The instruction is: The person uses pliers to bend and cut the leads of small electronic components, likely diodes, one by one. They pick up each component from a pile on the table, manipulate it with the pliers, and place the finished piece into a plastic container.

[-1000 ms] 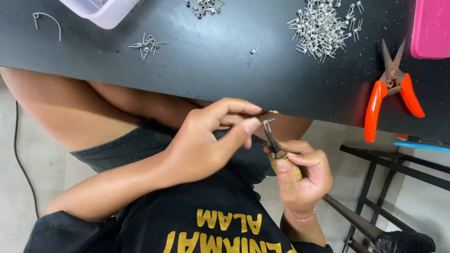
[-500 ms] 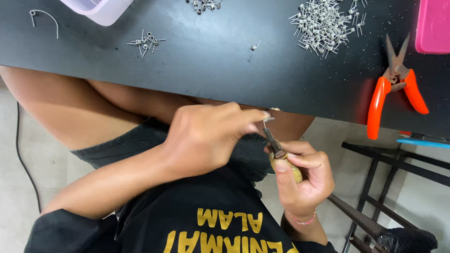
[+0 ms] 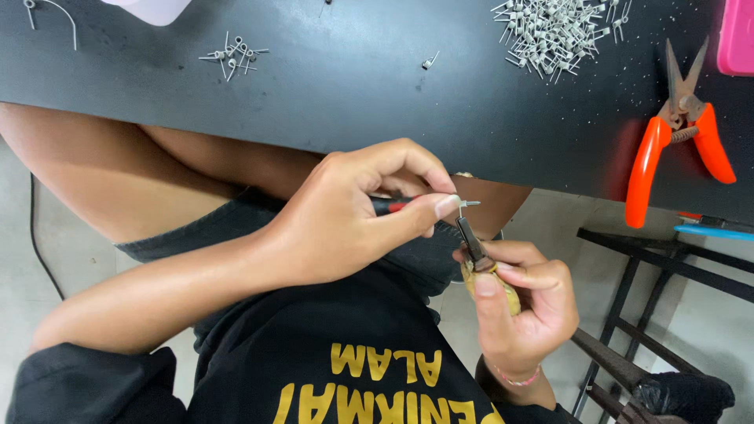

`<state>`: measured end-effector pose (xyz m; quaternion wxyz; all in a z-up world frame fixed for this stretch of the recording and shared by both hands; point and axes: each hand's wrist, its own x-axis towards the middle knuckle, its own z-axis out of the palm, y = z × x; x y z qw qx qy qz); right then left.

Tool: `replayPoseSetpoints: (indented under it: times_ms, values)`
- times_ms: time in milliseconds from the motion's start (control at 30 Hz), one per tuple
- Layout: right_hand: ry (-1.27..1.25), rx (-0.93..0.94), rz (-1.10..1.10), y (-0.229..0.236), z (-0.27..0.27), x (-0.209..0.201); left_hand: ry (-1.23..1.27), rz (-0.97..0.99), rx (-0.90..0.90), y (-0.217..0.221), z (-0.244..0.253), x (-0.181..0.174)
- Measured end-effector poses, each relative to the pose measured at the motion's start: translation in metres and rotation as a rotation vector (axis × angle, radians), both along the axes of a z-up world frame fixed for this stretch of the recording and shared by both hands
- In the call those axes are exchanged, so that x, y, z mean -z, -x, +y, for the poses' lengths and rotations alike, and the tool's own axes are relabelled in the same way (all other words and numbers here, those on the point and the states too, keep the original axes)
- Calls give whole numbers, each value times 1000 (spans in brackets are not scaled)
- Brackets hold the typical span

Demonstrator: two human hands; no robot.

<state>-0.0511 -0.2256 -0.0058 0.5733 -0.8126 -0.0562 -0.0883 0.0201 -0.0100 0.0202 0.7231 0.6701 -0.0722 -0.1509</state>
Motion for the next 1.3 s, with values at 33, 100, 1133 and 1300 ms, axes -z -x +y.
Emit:
replayPoseSetpoints:
  times_ms: [33,100,1133,1300]
  values:
    - [1,1,3,0,0,-1,1,3,1,-1,0,-1]
    - [29,-11,-31,-1,-1,-2,-12,-2,20,-3,1,-2]
    - [-324,-136,258,9,-11,-21,-144,-471,-92,15,7,-4]
    - [-344,-63,258,12,-19,-12,-28,-386,65,16,13,-10]
